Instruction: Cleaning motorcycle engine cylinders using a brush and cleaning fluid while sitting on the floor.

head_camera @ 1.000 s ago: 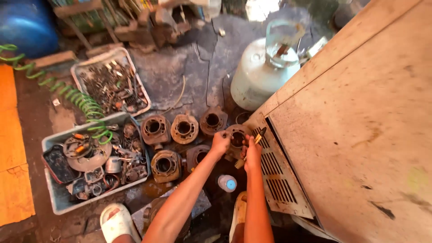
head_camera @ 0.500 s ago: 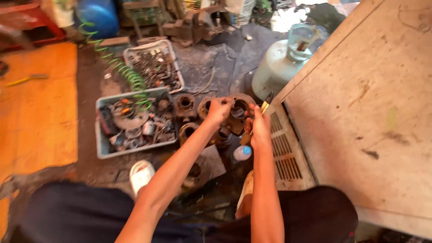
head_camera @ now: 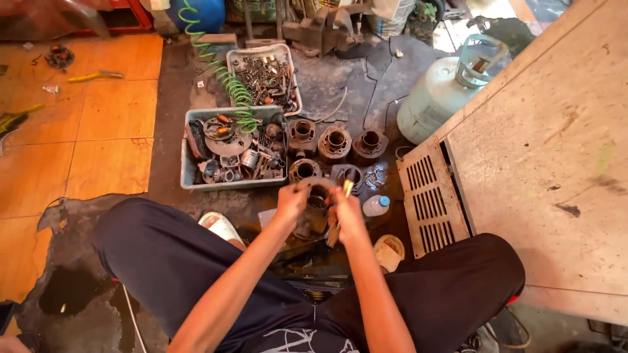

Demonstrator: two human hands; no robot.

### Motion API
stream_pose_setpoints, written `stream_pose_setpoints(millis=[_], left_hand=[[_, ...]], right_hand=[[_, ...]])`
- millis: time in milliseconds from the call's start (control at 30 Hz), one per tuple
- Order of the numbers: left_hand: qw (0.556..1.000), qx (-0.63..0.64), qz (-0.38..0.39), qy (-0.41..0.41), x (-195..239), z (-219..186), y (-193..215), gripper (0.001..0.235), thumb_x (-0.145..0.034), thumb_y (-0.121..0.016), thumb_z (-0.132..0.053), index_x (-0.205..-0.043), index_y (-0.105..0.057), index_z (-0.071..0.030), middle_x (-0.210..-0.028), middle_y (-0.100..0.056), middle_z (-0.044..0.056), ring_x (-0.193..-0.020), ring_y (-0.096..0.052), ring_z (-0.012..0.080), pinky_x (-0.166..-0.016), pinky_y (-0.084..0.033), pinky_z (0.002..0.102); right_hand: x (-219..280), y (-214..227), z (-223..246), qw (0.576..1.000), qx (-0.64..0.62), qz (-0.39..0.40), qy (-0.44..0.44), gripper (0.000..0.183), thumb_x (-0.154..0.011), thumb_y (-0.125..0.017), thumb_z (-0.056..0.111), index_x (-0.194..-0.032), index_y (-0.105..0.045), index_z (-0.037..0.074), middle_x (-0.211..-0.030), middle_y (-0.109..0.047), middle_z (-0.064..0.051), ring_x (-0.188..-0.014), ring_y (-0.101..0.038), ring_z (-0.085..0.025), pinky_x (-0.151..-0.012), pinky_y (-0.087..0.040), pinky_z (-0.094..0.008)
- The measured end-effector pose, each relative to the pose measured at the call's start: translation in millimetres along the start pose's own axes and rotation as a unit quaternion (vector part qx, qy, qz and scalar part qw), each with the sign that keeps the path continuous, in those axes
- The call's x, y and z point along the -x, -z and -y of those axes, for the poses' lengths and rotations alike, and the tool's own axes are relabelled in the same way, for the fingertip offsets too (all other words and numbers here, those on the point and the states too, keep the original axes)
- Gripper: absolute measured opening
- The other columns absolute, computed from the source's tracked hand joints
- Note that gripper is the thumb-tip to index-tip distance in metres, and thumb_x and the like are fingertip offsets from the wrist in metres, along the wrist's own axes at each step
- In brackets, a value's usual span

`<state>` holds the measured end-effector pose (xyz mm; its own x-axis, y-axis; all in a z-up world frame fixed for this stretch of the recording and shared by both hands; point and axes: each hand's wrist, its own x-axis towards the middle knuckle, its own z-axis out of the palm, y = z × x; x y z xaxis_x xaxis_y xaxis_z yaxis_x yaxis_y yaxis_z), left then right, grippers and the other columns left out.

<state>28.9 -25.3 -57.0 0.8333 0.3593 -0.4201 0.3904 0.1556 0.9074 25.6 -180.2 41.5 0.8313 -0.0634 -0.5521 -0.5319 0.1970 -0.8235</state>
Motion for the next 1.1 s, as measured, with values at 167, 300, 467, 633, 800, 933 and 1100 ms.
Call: stream_pose_setpoints(millis=[167, 300, 467, 633, 800, 933, 1100], left_hand=[[0.997, -0.023, -0.009, 0.075, 16.7, 18.1, 24.3, 0.025, -0.091, -0.068, -0.025, -0.088, -0.074, -0.001, -0.096, -0.068, 0.018, -0.087, -0.061, 0.0225, -0.075, -0.053, 0.036], [0.995, -0.077, 0.017, 0.056, 23.1, 5.4, 29.0, 0.024, -0.093, -0.069, -0.027, -0.082, -0.072, -0.006, -0.083, -0.070, 0.013, -0.069, -0.062, 0.0189, -0.067, -0.052, 0.035], [0.980, -0.185, 0.080, 0.008, 41.7, -30.6, 42.5, 0.023, -0.090, -0.062, -0.026, -0.087, -0.078, -0.011, -0.085, -0.078, 0.011, -0.065, -0.068, 0.0190, -0.069, -0.053, 0.034], [0.913, -0.363, 0.185, 0.002, 61.7, -96.4, 65.0, 0.038, -0.093, -0.064, -0.038, -0.118, -0.077, -0.014, -0.118, -0.075, 0.020, -0.116, -0.069, 0.0398, -0.094, -0.056, 0.051], [0.874, -0.364, 0.282, -0.156, 67.9, -112.2, 66.6, 0.076, -0.090, -0.075, -0.040, -0.152, -0.049, -0.005, -0.119, -0.061, 0.022, -0.109, -0.063, 0.0407, -0.094, -0.054, 0.055], [0.812, -0.465, 0.266, -0.230, 94.7, -134.3, 49.2, 0.077, -0.087, -0.078, -0.039, -0.151, -0.047, -0.009, -0.132, -0.057, 0.027, -0.124, -0.057, 0.0482, -0.105, -0.049, 0.060], [0.717, -0.575, 0.229, -0.321, 85.1, -100.8, 55.6, 0.068, -0.094, -0.070, -0.051, -0.147, -0.056, -0.011, -0.115, -0.063, 0.018, -0.115, -0.056, 0.0349, -0.102, -0.048, 0.048]], right_hand=[[-3.9, -2.7, -35.3, 0.996, 0.078, 0.033, -0.040, 0.041, -0.106, -0.055, 0.034, -0.126, -0.064, -0.002, -0.080, -0.068, -0.016, -0.033, -0.047, -0.016, -0.029, -0.036, -0.030], [-32.5, 16.6, -65.0, 0.993, 0.108, 0.052, -0.011, 0.045, -0.105, -0.054, 0.028, -0.131, -0.063, -0.008, -0.088, -0.069, -0.023, -0.035, -0.047, -0.019, -0.031, -0.037, -0.034], [14.0, 31.6, -3.8, 0.934, 0.337, 0.075, 0.092, 0.045, -0.100, -0.056, 0.042, -0.087, -0.077, 0.004, -0.062, -0.069, -0.016, -0.054, -0.067, -0.028, -0.051, -0.050, -0.039], [62.7, 35.9, 73.3, 0.849, 0.505, 0.010, 0.152, 0.060, -0.099, -0.052, 0.059, -0.084, -0.082, 0.008, -0.071, -0.072, -0.016, -0.081, -0.072, -0.041, -0.070, -0.054, -0.049], [12.0, 42.1, 46.0, 0.899, 0.268, 0.081, 0.336, 0.020, -0.099, -0.061, 0.014, -0.098, -0.080, 0.006, -0.081, -0.075, -0.023, -0.070, -0.076, -0.029, -0.055, -0.064, -0.033], [-42.5, 54.7, -29.8, 0.500, 0.591, -0.010, 0.633, 0.019, -0.100, -0.063, 0.008, -0.117, -0.071, 0.005, -0.086, -0.069, -0.025, -0.091, -0.076, -0.036, -0.078, -0.063, -0.040], [34.6, 28.4, -6.5, 0.881, 0.371, 0.107, 0.274, 0.019, -0.085, -0.065, 0.010, -0.068, -0.067, 0.005, -0.055, -0.066, -0.018, -0.054, -0.066, -0.019, -0.045, -0.048, -0.030]])
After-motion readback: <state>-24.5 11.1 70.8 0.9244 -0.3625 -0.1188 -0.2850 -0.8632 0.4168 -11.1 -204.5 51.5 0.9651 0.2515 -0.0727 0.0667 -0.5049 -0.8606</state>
